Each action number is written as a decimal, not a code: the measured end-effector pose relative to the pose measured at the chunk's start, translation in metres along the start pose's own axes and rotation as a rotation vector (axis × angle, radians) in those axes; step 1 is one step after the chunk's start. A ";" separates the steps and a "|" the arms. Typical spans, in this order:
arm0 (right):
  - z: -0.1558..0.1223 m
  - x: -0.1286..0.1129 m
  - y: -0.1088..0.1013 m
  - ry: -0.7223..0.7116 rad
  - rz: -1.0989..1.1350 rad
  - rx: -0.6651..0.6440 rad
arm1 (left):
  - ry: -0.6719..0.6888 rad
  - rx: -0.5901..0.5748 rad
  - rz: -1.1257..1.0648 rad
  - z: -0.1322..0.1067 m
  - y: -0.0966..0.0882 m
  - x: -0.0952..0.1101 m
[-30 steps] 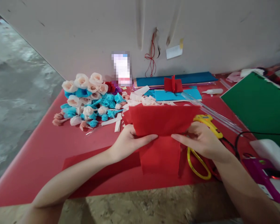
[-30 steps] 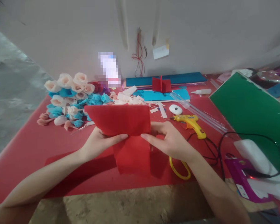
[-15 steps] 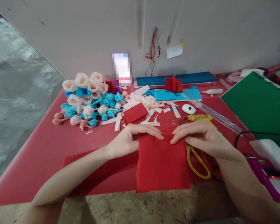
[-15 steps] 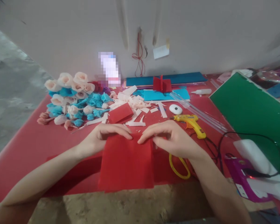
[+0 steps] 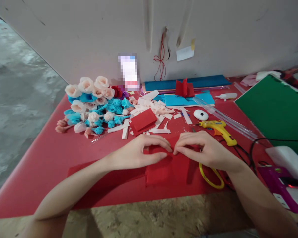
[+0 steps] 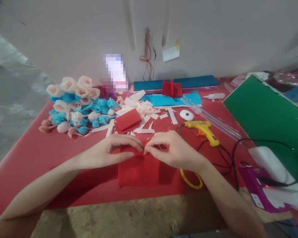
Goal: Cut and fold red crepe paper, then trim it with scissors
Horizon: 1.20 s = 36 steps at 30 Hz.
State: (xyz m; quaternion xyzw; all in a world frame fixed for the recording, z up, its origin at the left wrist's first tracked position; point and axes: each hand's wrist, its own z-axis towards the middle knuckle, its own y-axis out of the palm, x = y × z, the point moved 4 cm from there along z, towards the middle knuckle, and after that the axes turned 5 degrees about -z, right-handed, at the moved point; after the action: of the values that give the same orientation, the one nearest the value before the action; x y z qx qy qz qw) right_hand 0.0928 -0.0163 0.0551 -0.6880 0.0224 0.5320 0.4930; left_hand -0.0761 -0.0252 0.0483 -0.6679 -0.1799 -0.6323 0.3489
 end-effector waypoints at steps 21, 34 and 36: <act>-0.003 0.002 -0.008 0.179 -0.149 0.411 | -0.038 0.245 -0.041 0.000 -0.016 -0.005; -0.016 -0.006 -0.023 0.032 -0.438 0.808 | -0.136 0.269 -0.772 0.014 -0.009 -0.050; -0.016 -0.006 -0.018 0.009 -0.461 0.871 | -0.183 0.264 -0.842 0.012 0.011 -0.050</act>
State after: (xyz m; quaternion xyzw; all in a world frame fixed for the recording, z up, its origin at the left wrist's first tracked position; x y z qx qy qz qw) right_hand 0.1111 -0.0210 0.0711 -0.4072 0.0920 0.3470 0.8398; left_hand -0.0667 -0.0138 -0.0021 -0.5394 -0.5453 -0.6292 0.1261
